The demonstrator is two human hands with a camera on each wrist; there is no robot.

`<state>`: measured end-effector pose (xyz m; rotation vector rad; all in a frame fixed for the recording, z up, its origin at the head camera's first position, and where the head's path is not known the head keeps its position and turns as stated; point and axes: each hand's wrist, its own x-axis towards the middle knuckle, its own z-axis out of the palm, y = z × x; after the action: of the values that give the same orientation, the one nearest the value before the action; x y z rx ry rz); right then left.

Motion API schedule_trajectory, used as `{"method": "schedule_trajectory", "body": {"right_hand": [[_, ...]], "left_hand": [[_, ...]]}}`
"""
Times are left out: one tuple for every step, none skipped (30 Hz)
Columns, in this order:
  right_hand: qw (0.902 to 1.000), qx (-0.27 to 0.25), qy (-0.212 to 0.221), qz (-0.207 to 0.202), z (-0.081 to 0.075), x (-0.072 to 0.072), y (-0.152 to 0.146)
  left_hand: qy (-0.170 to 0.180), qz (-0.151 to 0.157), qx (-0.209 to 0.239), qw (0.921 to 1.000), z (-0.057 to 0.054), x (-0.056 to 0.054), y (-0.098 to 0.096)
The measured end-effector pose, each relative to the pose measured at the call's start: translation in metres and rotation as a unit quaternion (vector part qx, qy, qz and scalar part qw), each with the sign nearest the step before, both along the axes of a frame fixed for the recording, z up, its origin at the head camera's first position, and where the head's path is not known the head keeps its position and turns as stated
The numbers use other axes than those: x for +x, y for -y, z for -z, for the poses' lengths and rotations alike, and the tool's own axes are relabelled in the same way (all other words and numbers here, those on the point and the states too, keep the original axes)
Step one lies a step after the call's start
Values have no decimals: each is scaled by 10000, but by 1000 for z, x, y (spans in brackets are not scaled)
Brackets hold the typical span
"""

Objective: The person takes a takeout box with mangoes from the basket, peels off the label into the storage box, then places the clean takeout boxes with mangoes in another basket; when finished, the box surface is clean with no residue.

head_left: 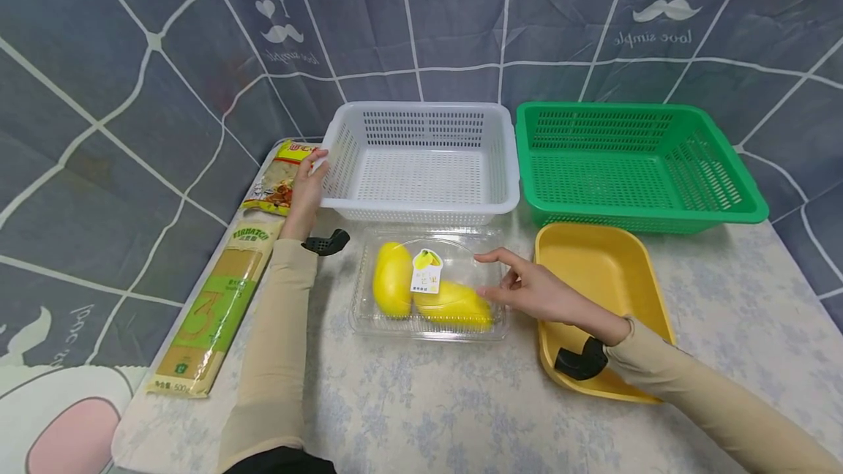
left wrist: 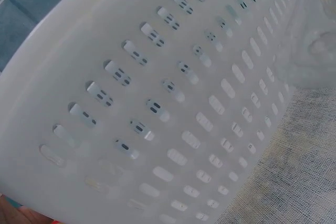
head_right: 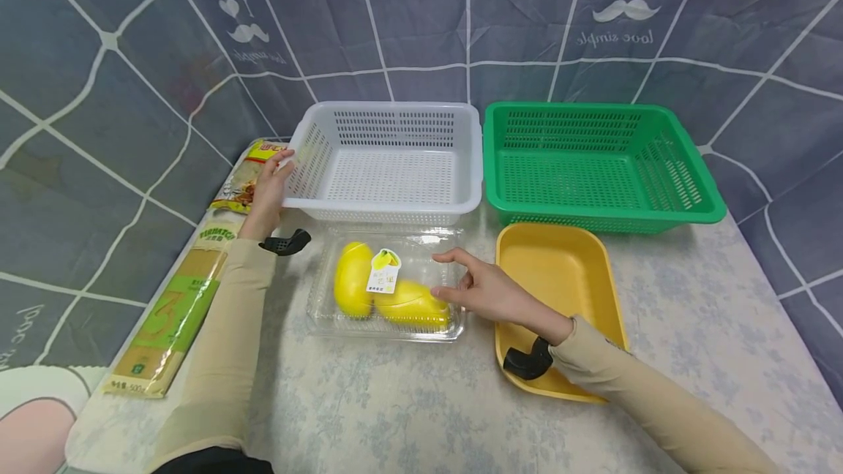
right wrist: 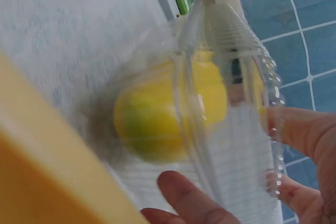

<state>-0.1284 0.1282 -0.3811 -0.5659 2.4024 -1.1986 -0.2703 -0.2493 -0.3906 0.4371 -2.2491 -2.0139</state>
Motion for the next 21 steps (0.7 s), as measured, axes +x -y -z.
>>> {"method": "schedule_trajectory", "body": {"right_hand": [[10000, 45, -19, -35, -1, 0, -1], [9999, 94, -46, -88, -1, 0, -1], [9998, 139, -75, -137, -2, 0, -2], [9996, 166, -99, -186, -3, -1, -3], [9995, 175, -88, -228, -5, -1, -3], [9995, 178, -68, -260, -6, -2, -4], [9994, 188, -45, -287, -7, -2, -4], [9993, 185, -10, -312, -8, -3, -5], [9993, 178, 45, -313, -9, -3, -5], [9993, 173, 105, -318, -10, -3, -6], [9991, 176, 182, -328, -11, -3, -7], [9990, 220, 206, -339, -12, -3, -7], [9988, 235, 255, -355, -12, -3, -8], [9985, 230, 335, -358, -13, -4, -9], [9983, 230, 409, -352, -14, -4, -9], [9979, 216, 498, -348, -14, -4, -10], [9975, 195, 588, -350, -15, -4, -11], [9971, 170, 651, -361, -15, -3, -11], [9965, 112, 739, -376, -16, -3, -12], [9961, 88, 788, -393, -16, -2, -13], [9958, 75, 800, -439, -17, -1, -14]], "left_hand": [[-25, 21, -2, 10000, 0, 0, 0], [-22, 28, -28, 10000, 0, 0, -1], [-29, 29, -27, 10000, 0, 0, -1], [-36, 29, -41, 10000, -1, 1, -1], [-40, 31, -42, 10000, -1, 1, -1], [-35, 27, -67, 10000, -2, 1, -1], [-32, 30, -90, 10000, -2, 1, -1], [-27, 24, -107, 9999, -2, 1, -1], [-28, 25, -111, 9999, -2, 1, -1], [-12, 16, -126, 9999, -1, 0, -1], [2, 6, -154, 9999, -1, 0, -1], [2, -21, -156, 9999, 0, 0, -1], [-2, -65, -172, 9998, 0, 0, -1], [-11, -131, -184, 9997, 0, 0, -1], [-36, -209, -202, 9996, 1, 1, -2], [-97, -314, -228, 9992, 1, 1, -3], [-186, -460, -268, 9984, 1, 1, -4], [-321, -620, -381, 9968, 2, 1, -5], [-448, -777, -527, 9946, 2, 2, -7], [-570, -919, -677, 9918, 2, 4, -9], [-735, -1047, -901, 9877, 2, 6, -10]]}}
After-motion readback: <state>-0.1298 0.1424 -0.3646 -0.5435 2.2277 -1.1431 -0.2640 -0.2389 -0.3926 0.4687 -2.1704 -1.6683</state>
